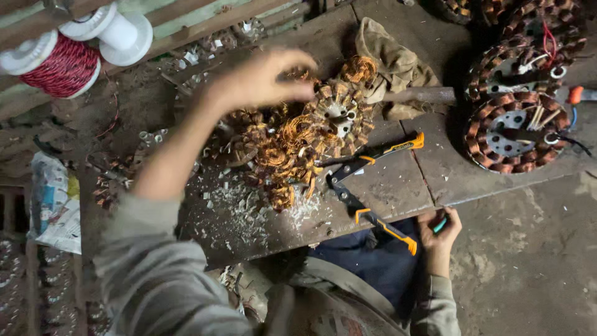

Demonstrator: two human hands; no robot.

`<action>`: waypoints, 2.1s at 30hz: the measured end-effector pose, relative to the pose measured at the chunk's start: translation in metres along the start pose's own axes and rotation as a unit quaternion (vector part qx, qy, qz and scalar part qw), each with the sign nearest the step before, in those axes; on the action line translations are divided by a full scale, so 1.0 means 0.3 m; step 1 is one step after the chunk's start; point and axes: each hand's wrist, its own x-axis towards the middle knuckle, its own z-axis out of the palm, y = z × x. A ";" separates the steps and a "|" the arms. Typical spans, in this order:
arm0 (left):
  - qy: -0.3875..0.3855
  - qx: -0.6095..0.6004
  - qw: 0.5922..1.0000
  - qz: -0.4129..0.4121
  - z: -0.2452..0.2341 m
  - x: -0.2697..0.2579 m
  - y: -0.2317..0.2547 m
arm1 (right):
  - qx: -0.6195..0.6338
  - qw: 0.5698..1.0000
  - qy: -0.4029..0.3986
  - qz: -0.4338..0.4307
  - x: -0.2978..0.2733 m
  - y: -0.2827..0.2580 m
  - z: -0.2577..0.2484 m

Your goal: The person uses pliers and a screwdriver to remove copper windings from a circular stator core. They repeatedly pry and pull the copper coils out of the slots, placing the removed copper onto a growing pile on the table.

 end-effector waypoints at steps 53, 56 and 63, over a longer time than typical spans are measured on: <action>0.665 -0.076 0.708 -0.224 0.689 -0.882 0.076 | -0.278 0.910 -0.106 -0.287 -0.802 0.123 0.657; 0.690 -0.112 0.673 -0.243 0.727 -0.917 0.014 | -0.312 0.889 -0.112 -0.316 -0.821 0.101 0.686; 0.687 0.049 0.647 -0.326 0.647 -1.117 -0.134 | -0.326 0.835 -0.138 -0.422 -0.707 -0.069 0.691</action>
